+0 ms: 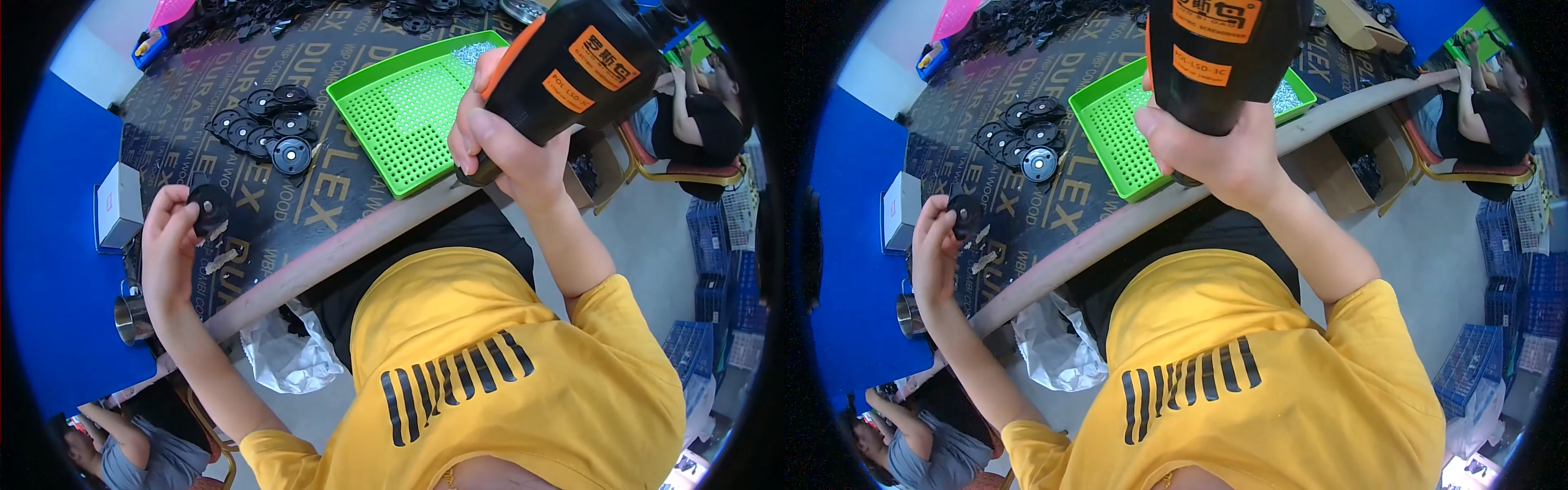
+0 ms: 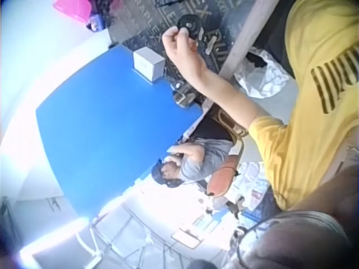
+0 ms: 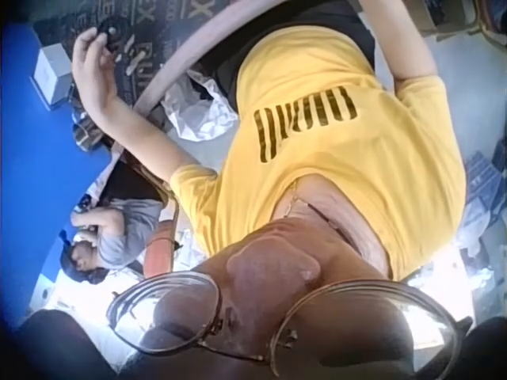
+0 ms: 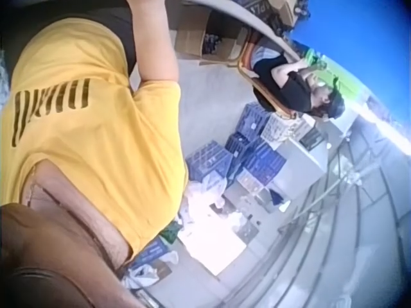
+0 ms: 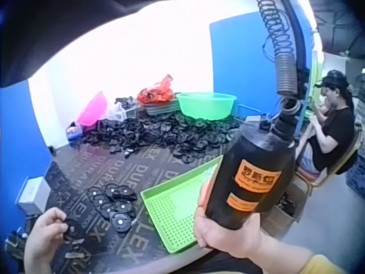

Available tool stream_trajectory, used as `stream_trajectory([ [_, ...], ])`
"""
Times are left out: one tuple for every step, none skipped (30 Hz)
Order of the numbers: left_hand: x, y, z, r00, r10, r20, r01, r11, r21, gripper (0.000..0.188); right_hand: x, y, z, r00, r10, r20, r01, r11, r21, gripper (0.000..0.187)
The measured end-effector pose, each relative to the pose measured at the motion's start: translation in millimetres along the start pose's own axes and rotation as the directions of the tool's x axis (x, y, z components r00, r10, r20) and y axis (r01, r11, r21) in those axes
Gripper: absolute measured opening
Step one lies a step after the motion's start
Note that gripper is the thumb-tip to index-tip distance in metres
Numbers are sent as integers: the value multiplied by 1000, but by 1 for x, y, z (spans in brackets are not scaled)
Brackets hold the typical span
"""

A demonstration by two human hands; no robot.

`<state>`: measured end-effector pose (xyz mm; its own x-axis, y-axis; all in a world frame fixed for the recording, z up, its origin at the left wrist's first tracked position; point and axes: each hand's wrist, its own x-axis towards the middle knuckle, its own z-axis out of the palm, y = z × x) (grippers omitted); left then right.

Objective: The person assembles small black plastic electronic components by driving screws into them with an electric screwdriver at a factory workbench.

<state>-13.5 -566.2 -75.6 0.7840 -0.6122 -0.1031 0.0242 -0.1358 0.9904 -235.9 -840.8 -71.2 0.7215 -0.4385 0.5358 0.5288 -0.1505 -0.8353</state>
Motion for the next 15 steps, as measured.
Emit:
stream_trajectory([
  [-10,1,8,1000,19,22,-18,998,-64,23,0,1,-2,1000,-17,14,17,1000,1,26],
  [-22,3,23,998,39,39,-34,991,-128,26,1,2,-1,999,-34,32,34,999,5,26],
  [-31,-1,38,997,69,-22,-71,983,-168,33,1,2,-1,999,-34,34,34,999,6,26],
  [-36,-4,48,997,73,8,-71,987,-142,36,0,2,-1,999,-29,22,29,1000,10,27],
  [-43,-3,62,997,57,48,-47,981,-187,35,1,2,0,1000,-23,14,23,1000,17,27],
  [-46,-8,72,999,23,41,-13,978,-208,34,2,2,0,1000,-25,16,24,1000,16,27],
  [-47,-9,85,1000,14,25,-9,980,-200,33,3,0,-1,999,-31,29,31,999,22,28],
  [-48,-6,98,1000,10,29,-5,990,-143,32,3,0,-1,998,-36,43,34,999,29,30],
  [-45,-7,106,997,42,66,-36,995,-89,30,4,-2,-2,999,-16,45,16,1000,9,31],
  [-43,-9,114,997,60,53,-58,997,-44,27,5,-6,-2,999,4,49,-3,1000,-10,32],
  [-40,-11,122,996,79,42,-79,997,1,24,8,-10,-5,996,11,86,-8,999,-39,34],
  [-36,-14,127,996,92,19,-94,992,79,23,10,-11,-5,996,4,90,-4,1000,-1,33],
  [-33,-14,131,996,89,23,-91,987,131,24,12,-12,-7,996,-4,88,1,999,35,33],
  [-30,-16,135,996,85,27,-88,979,182,24,14,-10,-11,991,-47,124,44,999,30,30],
  [-27,-19,137,996,77,41,-82,982,168,24,14,-10,-10,991,-47,124,44,999,28,30],
])
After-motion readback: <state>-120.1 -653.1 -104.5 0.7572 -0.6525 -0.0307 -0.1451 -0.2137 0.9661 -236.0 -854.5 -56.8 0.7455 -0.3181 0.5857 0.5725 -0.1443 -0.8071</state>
